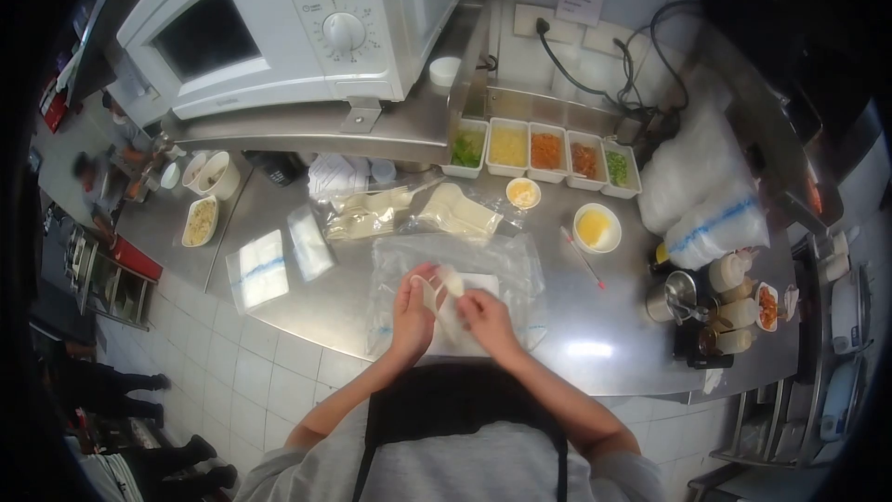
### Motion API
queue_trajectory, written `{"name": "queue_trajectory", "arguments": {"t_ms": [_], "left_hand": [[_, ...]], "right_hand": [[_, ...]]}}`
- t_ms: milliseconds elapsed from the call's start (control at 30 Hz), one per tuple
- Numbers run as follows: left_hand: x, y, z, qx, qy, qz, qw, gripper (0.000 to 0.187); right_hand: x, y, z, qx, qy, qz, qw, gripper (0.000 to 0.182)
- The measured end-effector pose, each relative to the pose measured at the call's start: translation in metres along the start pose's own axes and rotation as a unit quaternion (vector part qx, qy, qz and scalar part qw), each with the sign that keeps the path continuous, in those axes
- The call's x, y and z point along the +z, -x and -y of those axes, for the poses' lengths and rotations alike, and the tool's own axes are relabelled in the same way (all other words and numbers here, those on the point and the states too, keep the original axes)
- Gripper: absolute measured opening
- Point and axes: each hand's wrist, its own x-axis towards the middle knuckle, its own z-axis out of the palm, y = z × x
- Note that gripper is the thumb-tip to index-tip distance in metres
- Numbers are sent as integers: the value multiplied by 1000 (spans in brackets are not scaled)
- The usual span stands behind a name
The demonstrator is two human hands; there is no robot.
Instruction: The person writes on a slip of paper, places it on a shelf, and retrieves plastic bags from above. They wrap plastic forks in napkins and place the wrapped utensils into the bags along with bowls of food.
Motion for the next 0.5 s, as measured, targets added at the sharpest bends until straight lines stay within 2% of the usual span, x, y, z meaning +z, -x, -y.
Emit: {"name": "queue_trajectory", "arguments": {"t_ms": [33, 67, 167, 267, 300, 367, 400, 467, 500], "left_hand": [[3, 1, -5, -16, 52, -22, 998, 33], [6, 2, -8, -33, 104, -44, 993, 33], [9, 2, -4, -48, 167, -15, 985, 33], [4, -1, 1, -40, 220, 37, 974, 32], [2, -1, 4, -42, 220, 36, 974, 32], [0, -1, 5, -23, 144, 60, 987, 32], [-1, 2, 5, -25, 145, 60, 987, 32], [5, 7, -12, -75, 75, 44, 993, 29], [3, 4, -9, -77, 75, 42, 993, 29]], "right_hand": [[-1, -3, 1, -59, 25, -50, 997, 18], [-2, -3, 3, -58, 25, -51, 997, 18], [5, 1, 1, -139, 116, 14, 983, 19], [9, 1, 3, -110, 126, 17, 986, 18], [10, 2, 4, -108, 125, 16, 986, 18], [10, 2, 9, -205, 155, 2, 966, 20], [8, 3, 11, -203, 155, 2, 967, 20], [1, 5, 14, 17, 33, 111, 993, 24], [-2, 4, 15, 19, 33, 111, 993, 24]]}}
